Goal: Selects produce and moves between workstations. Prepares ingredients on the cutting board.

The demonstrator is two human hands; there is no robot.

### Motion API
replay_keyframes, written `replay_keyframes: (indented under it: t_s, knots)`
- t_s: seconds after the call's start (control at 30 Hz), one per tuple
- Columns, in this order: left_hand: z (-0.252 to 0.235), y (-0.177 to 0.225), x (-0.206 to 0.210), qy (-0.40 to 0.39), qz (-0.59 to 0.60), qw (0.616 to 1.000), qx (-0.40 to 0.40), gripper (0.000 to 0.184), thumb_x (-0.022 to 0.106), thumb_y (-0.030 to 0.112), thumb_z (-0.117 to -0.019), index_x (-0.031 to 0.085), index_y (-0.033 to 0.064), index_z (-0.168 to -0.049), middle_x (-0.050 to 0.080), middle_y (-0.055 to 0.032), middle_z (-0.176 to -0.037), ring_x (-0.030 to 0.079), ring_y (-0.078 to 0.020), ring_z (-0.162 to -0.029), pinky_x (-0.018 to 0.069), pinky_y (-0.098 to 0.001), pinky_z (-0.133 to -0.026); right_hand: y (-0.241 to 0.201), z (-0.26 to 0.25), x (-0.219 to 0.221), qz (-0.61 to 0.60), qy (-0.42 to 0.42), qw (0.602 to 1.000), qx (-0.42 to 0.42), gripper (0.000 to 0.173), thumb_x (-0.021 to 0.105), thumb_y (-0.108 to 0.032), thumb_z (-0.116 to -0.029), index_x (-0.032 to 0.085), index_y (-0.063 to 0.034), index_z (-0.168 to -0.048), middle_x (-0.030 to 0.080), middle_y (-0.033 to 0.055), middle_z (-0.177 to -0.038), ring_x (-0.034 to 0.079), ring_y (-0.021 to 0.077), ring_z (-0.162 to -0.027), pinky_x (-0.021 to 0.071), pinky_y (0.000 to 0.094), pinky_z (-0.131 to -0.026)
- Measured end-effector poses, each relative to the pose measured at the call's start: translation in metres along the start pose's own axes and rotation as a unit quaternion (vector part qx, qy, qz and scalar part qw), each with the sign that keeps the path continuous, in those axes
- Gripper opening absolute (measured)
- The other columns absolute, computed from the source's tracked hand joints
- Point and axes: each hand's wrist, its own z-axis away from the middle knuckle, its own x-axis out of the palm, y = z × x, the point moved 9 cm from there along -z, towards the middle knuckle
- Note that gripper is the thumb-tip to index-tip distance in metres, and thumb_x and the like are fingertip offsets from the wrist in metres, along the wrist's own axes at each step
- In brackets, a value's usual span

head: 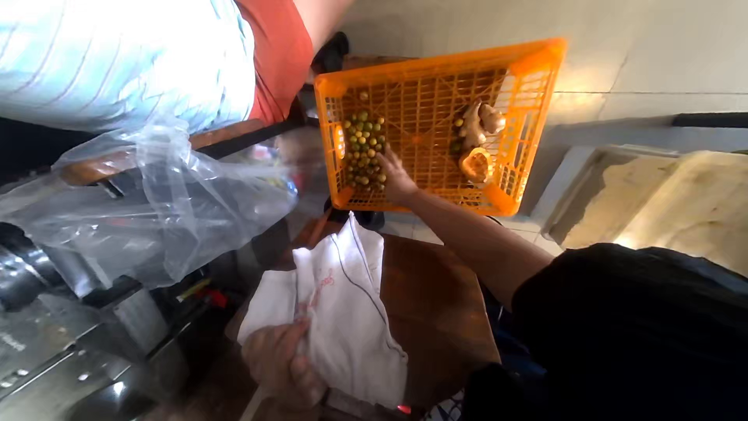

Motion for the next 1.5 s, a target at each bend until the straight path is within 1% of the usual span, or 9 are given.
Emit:
replay_keyframes:
  t_s: [0.1,0.23,0.5,0.6,0.83,0.97,1.17,1.37,1.5]
  knots:
    - [0.000,0.000,0.000,0.004,0.005,1.000,0.000,0.074,0.016,0.063,-0.1050,0.070,0.0147,-0.090,0.065,-0.0018,-0.078,0.060,-0.0155,-0.083,0.0442,-0.0344,-0.090,0.040,0.001,-0.040,0.063,0.022,0.985,0.160,0.090,0.072,0.009,-0.0782,0.037,-0.0093,-0.159,0.016,0.0167,-0.172,0.040,0.0415,-0.148,0.0474,0.0578,-0.112]
    - [0.000,0.000,0.001,0.007,0.005,1.000,0.006,0.075,0.016,0.063,-0.1047,0.070,0.0141,-0.089,0.065,-0.0019,-0.077,0.060,-0.0154,-0.083,0.0435,-0.0342,-0.090,0.061,0.011,-0.076,0.070,0.068,0.973,0.207,0.076,0.067,0.010,-0.0816,0.046,-0.0092,-0.152,0.031,0.0197,-0.165,0.049,0.0428,-0.140,0.0510,0.0585,-0.107]
    - [0.001,0.000,0.001,0.002,0.004,1.000,0.003,0.075,0.016,0.062,-0.1049,0.071,0.0146,-0.089,0.065,-0.0014,-0.076,0.059,-0.0161,-0.082,0.0430,-0.0353,-0.089,0.016,-0.007,-0.036,0.123,-0.067,0.984,0.108,0.034,0.055,-0.009,-0.1024,0.062,-0.0042,-0.135,0.060,0.0216,-0.141,0.055,0.0393,-0.135,0.0458,0.0576,-0.112]
    - [0.001,0.000,0.001,0.000,0.005,1.000,0.004,0.075,0.016,0.062,-0.1049,0.072,0.0141,-0.089,0.065,-0.0019,-0.076,0.060,-0.0161,-0.082,0.0438,-0.0359,-0.089,0.008,-0.021,0.026,0.222,-0.168,0.959,-0.043,0.033,0.062,0.003,-0.0941,0.071,-0.0064,-0.125,0.067,0.0181,-0.130,0.056,0.0396,-0.132,0.0460,0.0578,-0.111]
    - [0.001,0.001,0.001,-0.004,0.003,1.000,0.000,0.074,0.016,0.062,-0.1050,0.071,0.0147,-0.090,0.064,-0.0016,-0.076,0.059,-0.0163,-0.081,0.0433,-0.0357,-0.090,-0.013,-0.024,0.066,0.394,-0.338,0.849,-0.094,0.036,0.067,0.005,-0.0918,0.071,-0.0051,-0.126,0.055,0.0134,-0.147,0.047,0.0422,-0.139,0.0460,0.0646,-0.104]
    - [0.000,0.001,0.001,-0.009,0.002,1.000,-0.003,0.075,0.015,0.062,-0.1050,0.071,0.0148,-0.090,0.065,-0.0017,-0.076,0.060,-0.0157,-0.081,0.0436,-0.0351,-0.090,-0.003,-0.034,0.059,0.405,-0.324,0.851,-0.079,0.033,0.063,0.003,-0.0955,0.069,-0.0048,-0.127,0.058,0.0186,-0.141,0.051,0.0439,-0.135,0.0512,0.0635,-0.100]
    - [0.000,0.001,0.002,-0.004,-0.010,1.000,0.000,0.075,0.015,0.064,-0.1047,0.070,0.0148,-0.089,0.063,-0.0017,-0.076,0.059,-0.0160,-0.082,0.0427,-0.0343,-0.090,-0.019,-0.036,0.039,0.323,-0.270,0.907,-0.023,0.051,0.071,0.006,-0.0883,0.061,-0.0062,-0.137,0.042,0.0257,-0.153,0.057,0.0512,-0.125,0.0546,0.0689,-0.091]
    - [-0.002,0.001,0.001,-0.011,-0.011,1.000,-0.002,0.075,0.015,0.063,-0.1048,0.070,0.0146,-0.088,0.062,-0.0016,-0.074,0.058,-0.0157,-0.081,0.0419,-0.0342,-0.091,-0.046,-0.030,0.084,0.382,-0.355,0.845,-0.120,0.034,0.061,0.006,-0.0951,0.066,0.0004,-0.128,0.051,0.0198,-0.148,0.054,0.0456,-0.130,0.0507,0.0647,-0.098]
    - [0.000,-0.001,0.000,-0.014,-0.016,1.000,-0.001,0.075,0.015,0.062,-0.1045,0.070,0.0140,-0.090,0.063,-0.0021,-0.076,0.059,-0.0159,-0.081,0.0426,-0.0348,-0.091,-0.040,-0.038,0.100,0.375,-0.356,0.850,-0.097,0.041,0.054,-0.004,-0.1024,0.052,-0.0002,-0.143,0.056,0.0273,-0.139,0.056,0.0475,-0.127,0.0483,0.0634,-0.102]
